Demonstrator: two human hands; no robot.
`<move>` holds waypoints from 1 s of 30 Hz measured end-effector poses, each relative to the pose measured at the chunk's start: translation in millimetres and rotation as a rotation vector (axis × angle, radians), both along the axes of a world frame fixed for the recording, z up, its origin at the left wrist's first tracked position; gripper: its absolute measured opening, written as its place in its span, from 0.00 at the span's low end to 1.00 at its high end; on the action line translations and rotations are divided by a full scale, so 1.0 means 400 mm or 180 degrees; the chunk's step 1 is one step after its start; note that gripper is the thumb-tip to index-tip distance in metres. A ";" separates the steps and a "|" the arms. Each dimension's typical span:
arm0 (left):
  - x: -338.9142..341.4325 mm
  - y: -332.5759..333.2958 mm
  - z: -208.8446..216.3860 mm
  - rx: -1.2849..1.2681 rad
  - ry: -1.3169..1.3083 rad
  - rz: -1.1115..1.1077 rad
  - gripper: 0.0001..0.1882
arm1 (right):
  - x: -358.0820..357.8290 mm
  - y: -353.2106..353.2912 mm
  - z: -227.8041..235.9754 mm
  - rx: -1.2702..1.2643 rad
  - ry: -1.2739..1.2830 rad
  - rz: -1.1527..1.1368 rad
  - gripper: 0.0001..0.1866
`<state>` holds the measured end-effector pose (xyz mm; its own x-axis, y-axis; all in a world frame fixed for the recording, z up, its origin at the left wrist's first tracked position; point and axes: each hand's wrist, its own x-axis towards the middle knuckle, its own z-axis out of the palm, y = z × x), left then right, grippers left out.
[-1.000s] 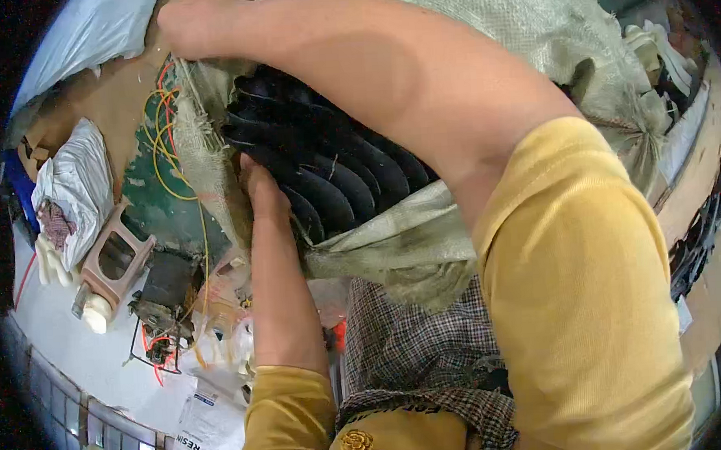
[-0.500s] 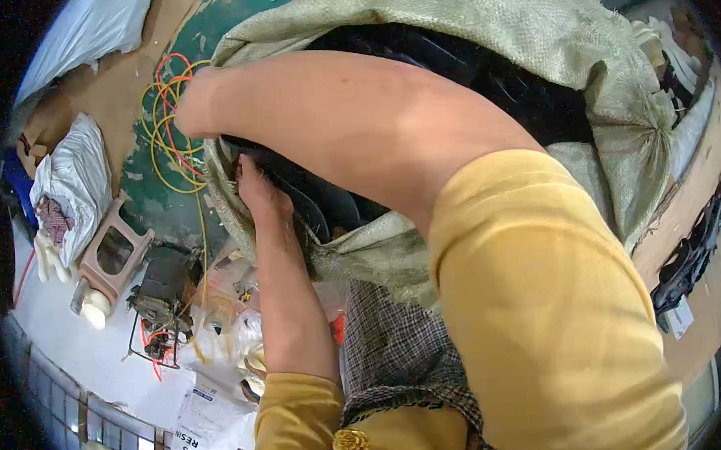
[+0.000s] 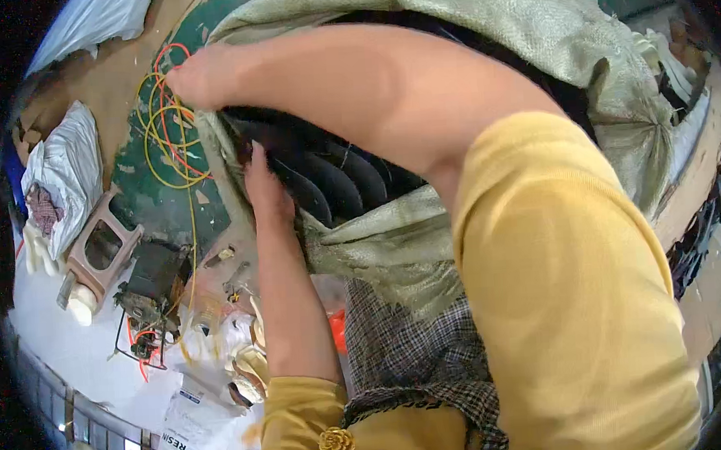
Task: Sorting and cleaning bicycle saddles using an air blow gun in a workshop environment.
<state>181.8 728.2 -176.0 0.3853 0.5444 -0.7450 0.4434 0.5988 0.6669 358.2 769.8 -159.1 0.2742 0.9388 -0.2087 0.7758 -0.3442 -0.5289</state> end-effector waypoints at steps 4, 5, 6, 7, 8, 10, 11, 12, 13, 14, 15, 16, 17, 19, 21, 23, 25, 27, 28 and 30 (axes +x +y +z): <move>-0.046 0.069 -0.041 -0.0154 -0.0599 0.0632 0.26 | -0.087 -0.025 0.138 0.0383 -0.0223 0.0066 0.10; -0.015 0.057 -0.008 -0.0502 -0.1011 0.1017 0.21 | -0.115 -0.073 0.149 0.0984 -0.0336 -0.0173 0.09; -0.010 0.077 -0.007 -0.0508 -0.1031 0.1014 0.21 | -0.168 -0.111 0.164 0.1636 -0.0423 -0.0399 0.09; -0.017 0.132 -0.014 -0.0660 -0.0972 0.0996 0.18 | -0.224 -0.134 0.170 0.1331 -0.0317 -0.0514 0.07; -0.003 0.160 -0.042 -0.0922 -0.0954 0.0971 0.15 | -0.262 -0.178 0.154 0.0930 -0.0280 -0.0625 0.06; 0.029 0.140 -0.028 -0.0958 -0.0898 0.0986 0.14 | -0.297 -0.294 0.148 0.0433 0.0334 -0.0937 0.06; 0.030 0.140 -0.028 -0.0793 -0.0722 0.0925 0.14 | -0.321 -0.317 0.144 0.0445 0.0341 -0.0946 0.06; 0.033 0.142 -0.029 -0.0626 -0.0544 0.0865 0.14 | -0.345 -0.335 0.138 -0.0038 0.0451 -0.1170 0.08; 0.033 0.142 -0.031 -0.0620 -0.0538 0.0857 0.14 | -0.349 -0.341 0.143 -0.0530 0.0558 -0.1387 0.10; 0.033 0.144 -0.033 -0.0678 -0.0558 0.0827 0.14 | -0.352 -0.337 0.143 -0.0525 0.0566 -0.1394 0.10; 0.032 0.149 -0.033 -0.0735 -0.0580 0.0797 0.13 | -0.355 -0.324 0.142 -0.0561 0.0809 -0.1589 0.12; 0.035 0.153 -0.030 -0.0746 -0.0584 0.0780 0.13 | -0.354 -0.321 0.141 -0.0606 0.1037 -0.1796 0.15; 0.035 0.160 -0.024 -0.0710 -0.0733 0.0778 0.11 | -0.351 -0.332 0.150 -0.0467 0.1287 -0.1903 0.15; 0.041 0.172 -0.013 -0.0634 -0.0532 0.0985 0.11 | -0.350 -0.352 0.153 -0.0637 0.1495 -0.2000 0.15; 0.056 0.197 -0.003 -0.0688 -0.0148 0.1321 0.11 | -0.356 -0.362 0.154 -0.0810 0.1704 -0.2090 0.15; 0.100 0.192 0.033 -0.0800 0.0268 0.1532 0.12 | -0.361 -0.373 0.141 -0.0990 0.1913 -0.2126 0.15; 0.112 0.177 -0.013 -0.0178 0.0063 0.1383 0.12 | -0.362 -0.370 0.133 -0.0944 0.1991 -0.2120 0.15; 0.131 0.113 -0.009 0.0797 0.0070 0.1046 0.13 | -0.359 -0.372 0.116 -0.0959 0.2055 -0.2173 0.15; 0.118 0.107 -0.017 0.0945 0.0181 0.0915 0.15 | -0.353 -0.368 0.119 -0.1067 0.2083 -0.2143 0.15; 0.078 0.117 -0.041 0.1435 -0.0313 0.0294 0.17 | -0.357 -0.361 0.123 -0.1175 0.2114 -0.2105 0.15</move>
<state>213.0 775.0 -192.6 0.3769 0.8407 -0.3887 0.3235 0.2738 0.9057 215.3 625.3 -109.9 0.4393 0.4858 -0.7556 -0.0435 -0.8287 -0.5581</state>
